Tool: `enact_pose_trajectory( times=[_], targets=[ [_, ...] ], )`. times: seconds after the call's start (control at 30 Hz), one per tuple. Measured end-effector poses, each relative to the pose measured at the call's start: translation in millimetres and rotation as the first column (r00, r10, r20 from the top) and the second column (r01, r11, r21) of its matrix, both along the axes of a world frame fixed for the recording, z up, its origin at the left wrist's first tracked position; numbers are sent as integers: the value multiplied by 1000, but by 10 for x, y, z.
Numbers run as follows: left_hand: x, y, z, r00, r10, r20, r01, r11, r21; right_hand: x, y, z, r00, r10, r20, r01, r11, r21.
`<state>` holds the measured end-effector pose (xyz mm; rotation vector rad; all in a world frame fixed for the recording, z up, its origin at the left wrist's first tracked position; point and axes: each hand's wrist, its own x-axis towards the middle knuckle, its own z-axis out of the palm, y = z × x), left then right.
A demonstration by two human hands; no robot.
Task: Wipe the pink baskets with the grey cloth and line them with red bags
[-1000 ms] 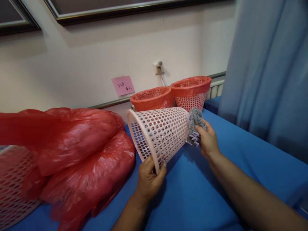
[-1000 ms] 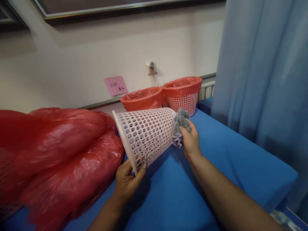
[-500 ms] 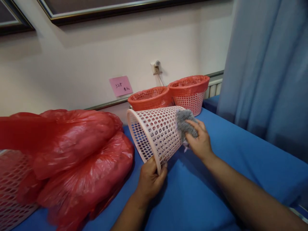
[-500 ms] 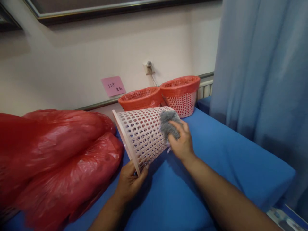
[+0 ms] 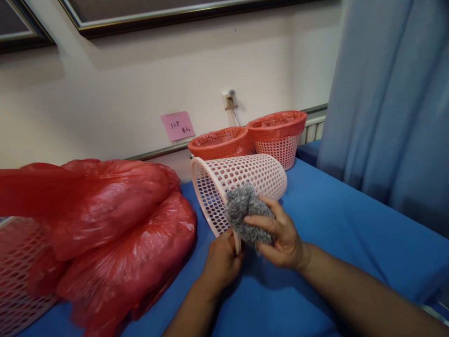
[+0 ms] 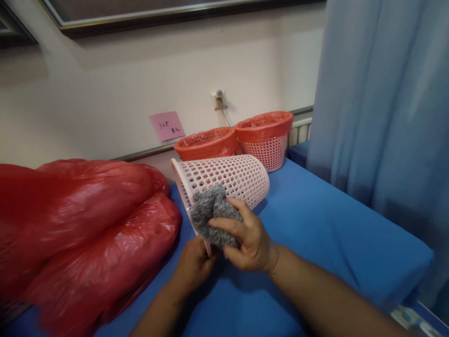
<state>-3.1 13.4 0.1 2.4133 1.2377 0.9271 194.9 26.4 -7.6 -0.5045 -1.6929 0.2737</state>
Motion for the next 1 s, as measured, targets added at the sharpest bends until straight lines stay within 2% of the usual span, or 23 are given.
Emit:
enact_pose_trajectory(
  times=[0.07, 0.13, 0.17, 0.23, 0.27, 0.3, 0.33, 0.37, 0.43, 0.47, 0.5, 0.57, 0.63, 0.7, 0.77, 0.8, 0.87, 0.93, 1.0],
  targets=[
    [-5, 10, 8, 998, -19, -68, 19, 1000, -3, 77, 211, -49, 978, -161, -129, 143, 980, -136],
    [-11, 23, 4, 995, -16, -100, 15, 1000, -5, 220, 515, -107, 882, -356, -308, 231, 898, -375],
    [-14, 31, -4, 993, -15, -113, 14, 1000, -8, 301, 665, -132, 809, -436, -394, 207, 838, -504],
    [-19, 47, -29, 989, -24, -144, 23, 1000, -11, 440, 892, -164, 650, -550, -524, 66, 728, -682],
    [-19, 52, -42, 987, -24, -158, 22, 1000, -9, 483, 949, -166, 593, -585, -553, 15, 695, -719],
    [-17, 53, -52, 985, -20, -171, 19, 1000, -7, 499, 960, -160, 575, -598, -558, 10, 687, -726],
    [-13, 50, -57, 984, -12, -180, 11, 1000, -6, 488, 925, -145, 600, -590, -541, 59, 706, -706],
    [-7, 42, -56, 983, -3, -184, 1, 1000, -6, 452, 847, -124, 659, -562, -500, 142, 746, -651],
    [10, 12, -32, 985, 10, -170, -11, 1000, -5, 326, 599, -74, 822, -452, -345, 291, 856, -428],
    [18, -9, -10, 990, 12, -140, -13, 1000, 0, 250, 452, -49, 893, -378, -245, 304, 907, -293],
    [24, -31, 17, 996, 17, -86, -16, 1000, 12, 175, 307, -29, 945, -291, -150, 265, 949, -172],
    [24, -69, 78, 997, 21, 80, -26, 998, 64, 46, 73, -5, 991, -135, 2, 135, 991, 7],
    [9, -91, 133, 968, 5, 251, -38, 991, 128, -28, -39, -8, 996, -42, 83, 34, 995, 92],
    [-11, -93, 166, 943, -13, 334, -43, 986, 159, -36, -6, -29, 996, -39, 77, 32, 996, 89],
    [-26, -86, 172, 941, -9, 340, -46, 987, 153, 27, 153, -57, 989, -143, -31, 142, 990, -17],
    [-29, -82, 167, 945, -4, 326, -47, 988, 150, 83, 266, -72, 966, -229, -119, 216, 970, -115],
    [-26, -81, 149, 961, -3, 278, -42, 987, 156, 227, 519, -97, 856, -416, -308, 287, 877, -385],
    [-12, -89, 131, 975, -13, 223, -25, 986, 167, 373, 748, -122, 726, -526, -443, 160, 756, -635],
    [5, -100, 118, 983, -10, 184, -21, 986, 164, 471, 899, -154, 656, -562, -504, 12, 675, -738]
  ],
)
